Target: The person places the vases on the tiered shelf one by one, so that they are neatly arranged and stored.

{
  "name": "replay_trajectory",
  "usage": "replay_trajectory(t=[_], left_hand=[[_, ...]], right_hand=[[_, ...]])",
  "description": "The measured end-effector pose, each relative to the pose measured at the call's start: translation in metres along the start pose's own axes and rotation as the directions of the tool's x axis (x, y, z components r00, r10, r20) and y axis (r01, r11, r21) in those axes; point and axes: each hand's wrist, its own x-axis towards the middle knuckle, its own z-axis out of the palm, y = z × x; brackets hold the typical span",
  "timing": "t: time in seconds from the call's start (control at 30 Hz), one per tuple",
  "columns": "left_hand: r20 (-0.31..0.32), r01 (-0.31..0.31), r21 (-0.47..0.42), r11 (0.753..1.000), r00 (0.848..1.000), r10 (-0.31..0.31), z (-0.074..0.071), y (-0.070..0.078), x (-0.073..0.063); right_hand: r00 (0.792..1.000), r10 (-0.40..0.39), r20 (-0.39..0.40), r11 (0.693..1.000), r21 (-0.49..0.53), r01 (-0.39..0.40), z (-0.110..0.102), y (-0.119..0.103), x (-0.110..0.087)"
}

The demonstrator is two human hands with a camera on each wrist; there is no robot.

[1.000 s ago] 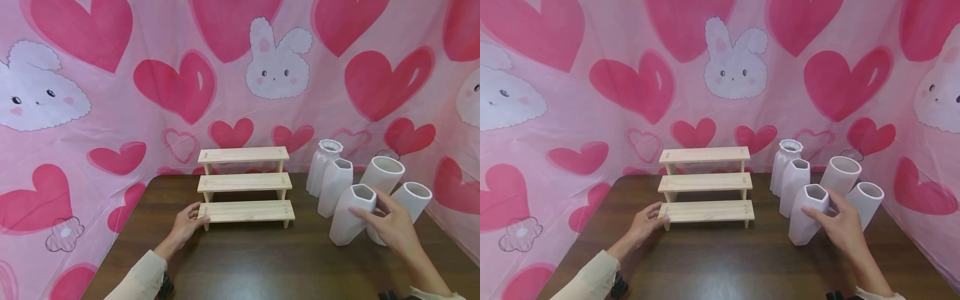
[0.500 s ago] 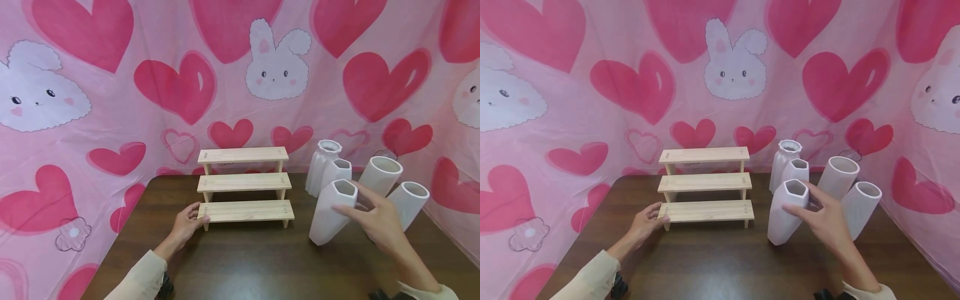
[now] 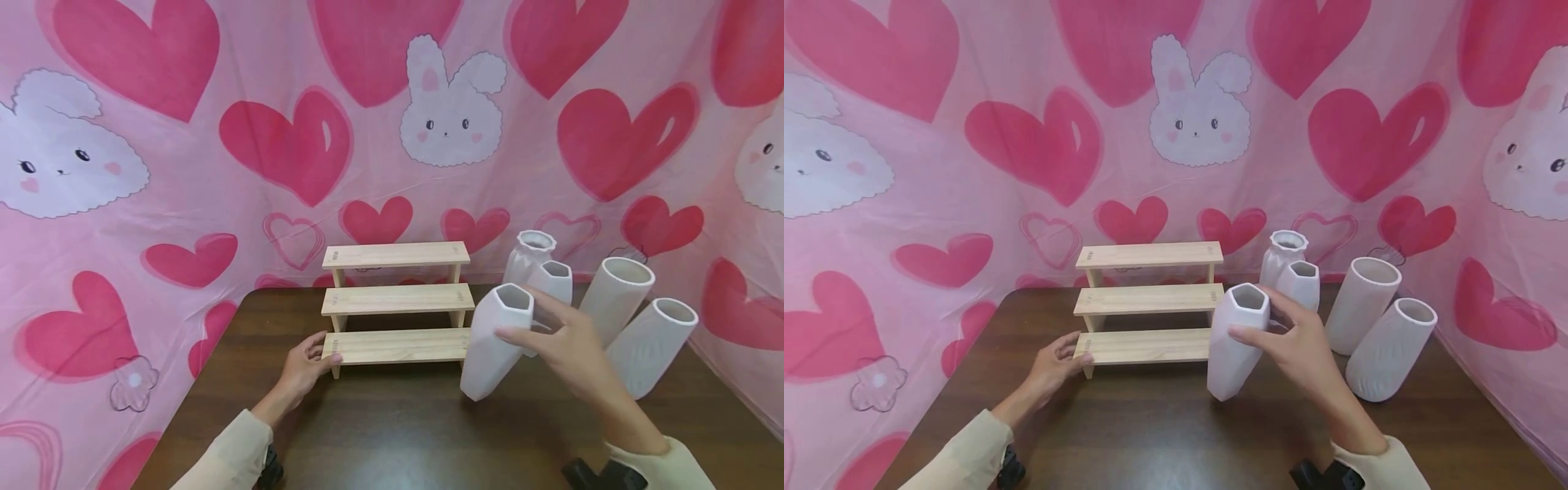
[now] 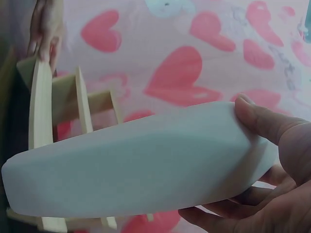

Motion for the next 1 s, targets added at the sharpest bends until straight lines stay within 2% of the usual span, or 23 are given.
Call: replay_trajectory(t=[0.3,0.47,0.67,0.87,1.0], left_hand=[[-0.011,-0.001,-0.009,1.000,1.000,0.001,-0.001,0.001,-0.001],[-0.012,-0.004,-0.023,1.000,1.000,0.004,0.000,0.002,-0.001],[-0.017,-0.003,0.006,1.000,1.000,0.003,0.000,0.003,-0.001],[-0.012,-0.009,0.005,1.000,1.000,0.009,0.001,0.003,-0.001],[-0.014,-0.011,-0.008,1.000,1.000,0.011,0.001,0.002,-0.001]], right_hand=[[0.995,-0.064,0.078,0.993,0.108,0.055,0.027,-0.021,0.024],[0.990,-0.102,0.096,0.985,0.152,0.087,0.041,-0.032,0.036],[0.981,-0.103,0.164,0.955,0.292,0.051,0.055,-0.046,0.047],[0.980,-0.087,0.178,0.962,0.272,0.036,0.069,-0.058,0.056],[0.976,-0.125,0.181,0.952,0.300,0.067,0.078,-0.065,0.063]])
